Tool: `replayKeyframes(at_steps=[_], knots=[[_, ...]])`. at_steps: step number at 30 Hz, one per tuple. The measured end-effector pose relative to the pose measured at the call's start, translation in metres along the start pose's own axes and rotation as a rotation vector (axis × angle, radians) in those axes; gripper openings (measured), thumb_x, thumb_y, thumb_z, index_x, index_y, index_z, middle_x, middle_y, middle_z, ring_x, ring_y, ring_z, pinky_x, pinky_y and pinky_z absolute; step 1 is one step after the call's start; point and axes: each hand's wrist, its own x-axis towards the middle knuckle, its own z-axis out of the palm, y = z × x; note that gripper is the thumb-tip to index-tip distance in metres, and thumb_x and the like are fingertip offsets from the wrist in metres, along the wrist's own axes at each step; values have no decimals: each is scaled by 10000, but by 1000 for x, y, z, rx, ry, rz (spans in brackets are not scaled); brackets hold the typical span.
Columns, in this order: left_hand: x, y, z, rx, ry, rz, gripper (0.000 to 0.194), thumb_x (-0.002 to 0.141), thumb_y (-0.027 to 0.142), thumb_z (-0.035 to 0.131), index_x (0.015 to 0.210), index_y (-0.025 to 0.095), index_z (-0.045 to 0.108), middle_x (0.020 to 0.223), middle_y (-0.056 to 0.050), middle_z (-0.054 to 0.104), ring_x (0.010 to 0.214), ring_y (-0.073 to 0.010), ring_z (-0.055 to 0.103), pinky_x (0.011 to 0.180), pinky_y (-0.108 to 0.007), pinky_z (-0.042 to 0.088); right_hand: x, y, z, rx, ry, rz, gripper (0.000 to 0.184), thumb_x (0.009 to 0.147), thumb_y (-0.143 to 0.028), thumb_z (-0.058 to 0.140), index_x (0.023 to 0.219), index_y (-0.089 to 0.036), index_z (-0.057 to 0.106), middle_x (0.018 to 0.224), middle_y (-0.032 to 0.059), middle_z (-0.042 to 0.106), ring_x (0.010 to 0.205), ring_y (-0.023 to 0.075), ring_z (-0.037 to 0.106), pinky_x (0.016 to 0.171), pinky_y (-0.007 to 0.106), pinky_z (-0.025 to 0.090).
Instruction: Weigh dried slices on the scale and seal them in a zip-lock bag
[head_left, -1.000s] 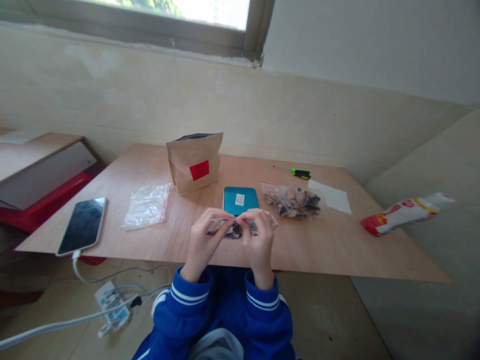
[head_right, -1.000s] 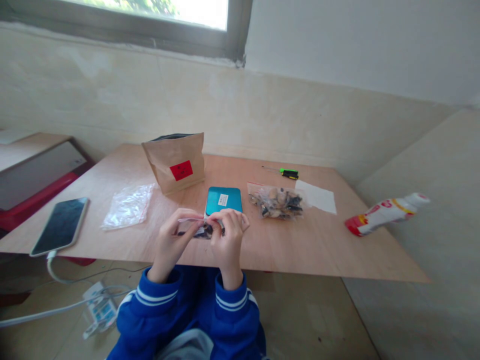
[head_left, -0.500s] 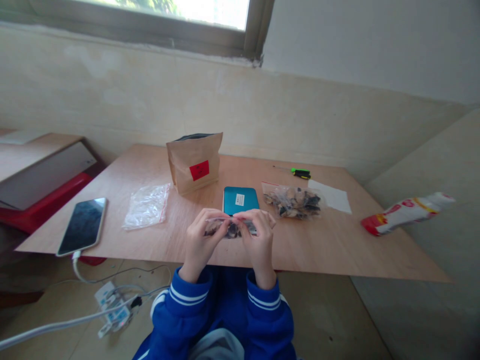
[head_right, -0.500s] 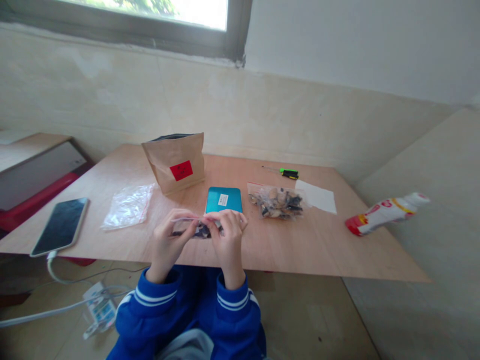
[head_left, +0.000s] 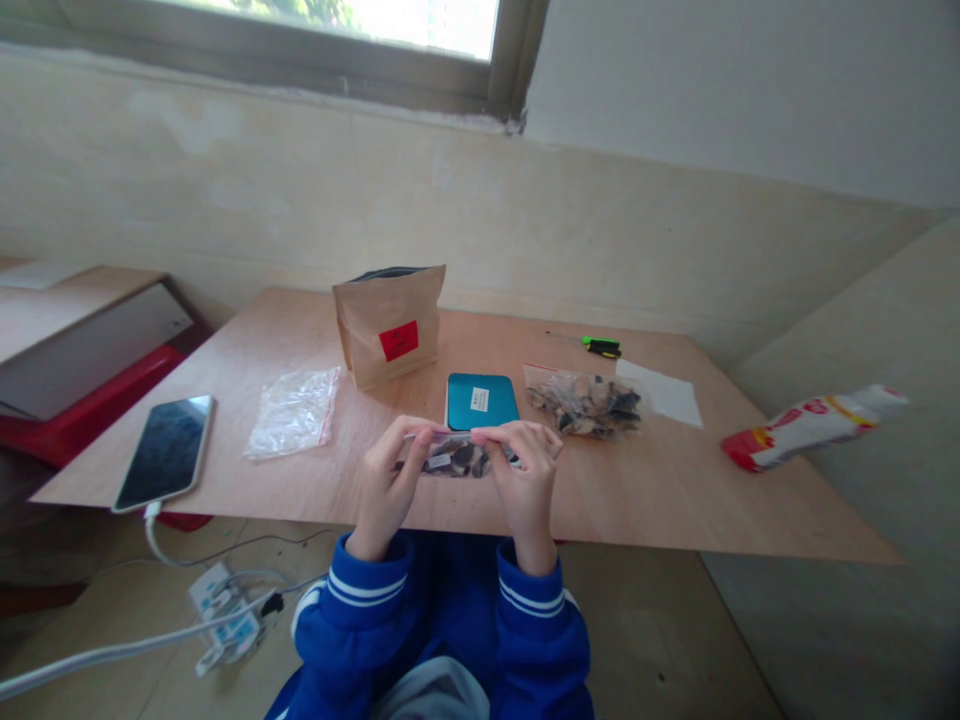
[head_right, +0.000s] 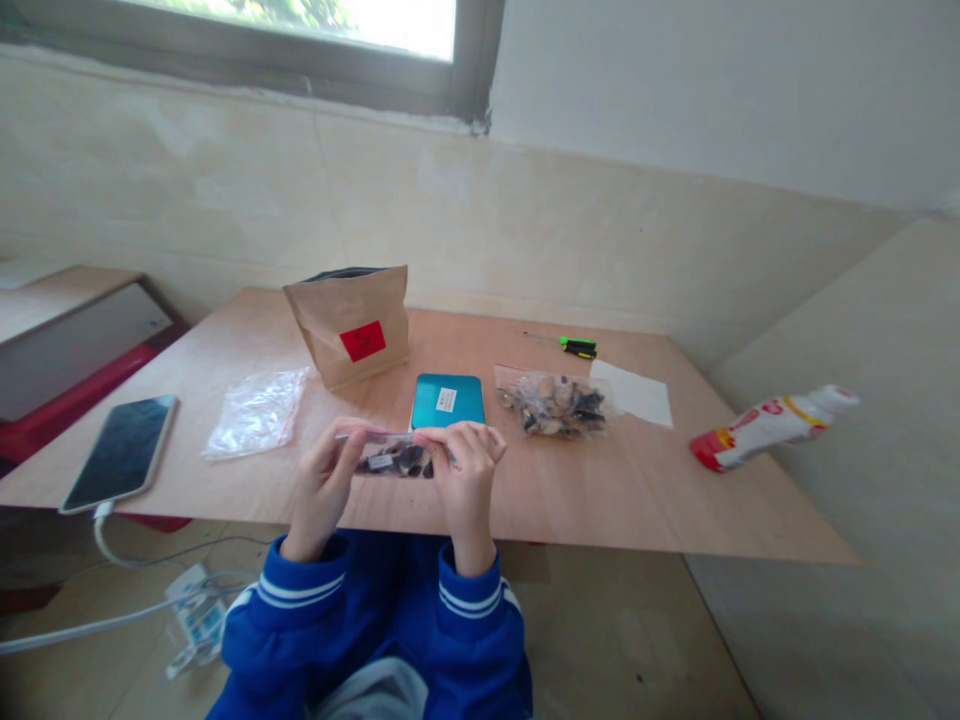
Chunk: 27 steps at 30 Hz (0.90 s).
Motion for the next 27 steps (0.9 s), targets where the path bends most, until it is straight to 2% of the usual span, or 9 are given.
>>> replayKeyframes(at_steps=[3,5,8,11,15,18,22,27], knots=[[0,-2,-2,1,76,-39,283,967,336,437,869,204,668,823,-7,710,793,-131,665,725,-229,504,0,6,-2,6,-83,1,101,894,-312,628,857,-268,711,809,-16,727,853,183,614,884,356,311],[0,-4,-4,10,126,-60,309,965,359,435,848,203,674,795,-3,711,759,-131,665,700,-228,505,-1,11,-2,25,-111,3,101,890,-289,635,824,-257,704,822,-17,732,862,184,620,892,362,307],[0,-5,-7,32,134,-66,328,954,389,450,827,200,685,791,-9,717,750,-141,664,690,-234,505,-2,14,-2,23,-80,1,188,892,-225,629,710,-236,675,732,-29,715,838,185,634,902,375,299],[0,-4,-8,53,134,-86,363,944,430,454,811,192,694,771,-21,717,731,-155,657,676,-246,503,-3,11,-2,45,-54,14,243,909,-163,580,689,-228,662,688,-33,697,811,175,648,902,377,312],[-1,-4,-9,48,178,-125,384,934,459,459,804,188,699,747,-24,708,712,-160,640,655,-251,490,-2,11,-4,105,-64,28,171,895,-208,614,744,-234,690,755,-13,736,808,186,648,874,374,366],[0,-6,-10,22,277,-142,378,933,450,466,764,188,681,710,-8,685,684,-144,620,642,-239,471,-2,17,-6,196,-120,71,65,860,-249,662,845,-246,725,835,11,752,869,208,645,829,363,431],[0,-8,-11,-23,385,-178,389,912,452,508,662,183,636,624,7,630,614,-127,573,602,-234,439,-4,22,-10,228,-95,109,177,875,-185,621,747,-244,729,805,18,746,864,210,660,824,366,450],[1,-7,-10,-92,375,-213,394,903,459,518,643,187,636,626,1,650,622,-134,595,616,-242,457,-5,20,-10,299,-61,171,184,869,-166,622,772,-254,751,811,19,757,841,206,674,828,371,457]])
